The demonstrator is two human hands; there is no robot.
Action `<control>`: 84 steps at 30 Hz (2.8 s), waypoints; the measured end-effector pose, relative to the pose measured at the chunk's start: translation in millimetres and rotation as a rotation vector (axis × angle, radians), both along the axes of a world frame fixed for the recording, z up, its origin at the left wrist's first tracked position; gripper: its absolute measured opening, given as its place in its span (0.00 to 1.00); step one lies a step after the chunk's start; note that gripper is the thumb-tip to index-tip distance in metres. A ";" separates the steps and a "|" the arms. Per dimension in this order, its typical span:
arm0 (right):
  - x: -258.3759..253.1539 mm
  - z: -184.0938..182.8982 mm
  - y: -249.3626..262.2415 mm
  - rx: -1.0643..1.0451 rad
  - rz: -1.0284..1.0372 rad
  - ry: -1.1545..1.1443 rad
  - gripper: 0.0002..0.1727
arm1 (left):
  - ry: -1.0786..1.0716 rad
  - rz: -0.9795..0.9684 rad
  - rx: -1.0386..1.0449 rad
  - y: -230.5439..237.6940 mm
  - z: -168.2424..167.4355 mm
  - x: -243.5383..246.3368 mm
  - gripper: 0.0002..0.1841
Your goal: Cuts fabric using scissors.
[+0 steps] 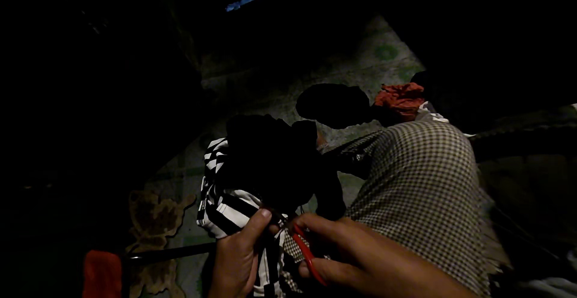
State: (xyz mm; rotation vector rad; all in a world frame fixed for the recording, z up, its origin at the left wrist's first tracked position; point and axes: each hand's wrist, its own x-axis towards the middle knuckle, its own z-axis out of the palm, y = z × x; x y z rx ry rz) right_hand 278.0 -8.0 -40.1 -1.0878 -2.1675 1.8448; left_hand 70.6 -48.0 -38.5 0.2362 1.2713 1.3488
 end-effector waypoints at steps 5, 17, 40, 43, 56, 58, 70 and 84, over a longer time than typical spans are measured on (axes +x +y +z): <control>2.8 -3.6 -0.6 0.032 -0.001 0.025 0.23 | -0.013 -0.001 0.022 0.5 -1.7 -0.6 0.04; 11.1 -12.5 0.5 -0.127 -0.011 0.200 0.21 | 0.658 -0.553 0.476 -26.8 63.6 -91.0 0.10; 9.2 -10.9 -6.2 -0.131 -0.009 0.234 0.23 | -0.061 -0.035 0.103 16.2 11.8 -62.9 0.06; 9.5 -13.5 -6.4 -0.125 -0.004 0.238 0.23 | -0.343 -0.074 0.050 7.1 11.8 -58.3 0.14; 8.7 -11.9 -6.4 -0.127 0.069 0.179 0.28 | 0.408 -0.170 0.193 2.9 14.9 -21.0 0.21; 11.9 -11.1 -6.8 -0.102 0.065 0.181 0.28 | 0.530 -0.101 0.303 1.9 13.7 -16.7 0.16; 15.3 4.8 1.1 -0.128 0.112 0.366 0.27 | 0.142 0.127 0.297 11.5 15.3 -2.3 0.20; 15.0 -3.3 2.6 -0.647 0.251 0.584 0.21 | 0.159 0.097 0.245 -13.2 19.8 -10.2 0.15</control>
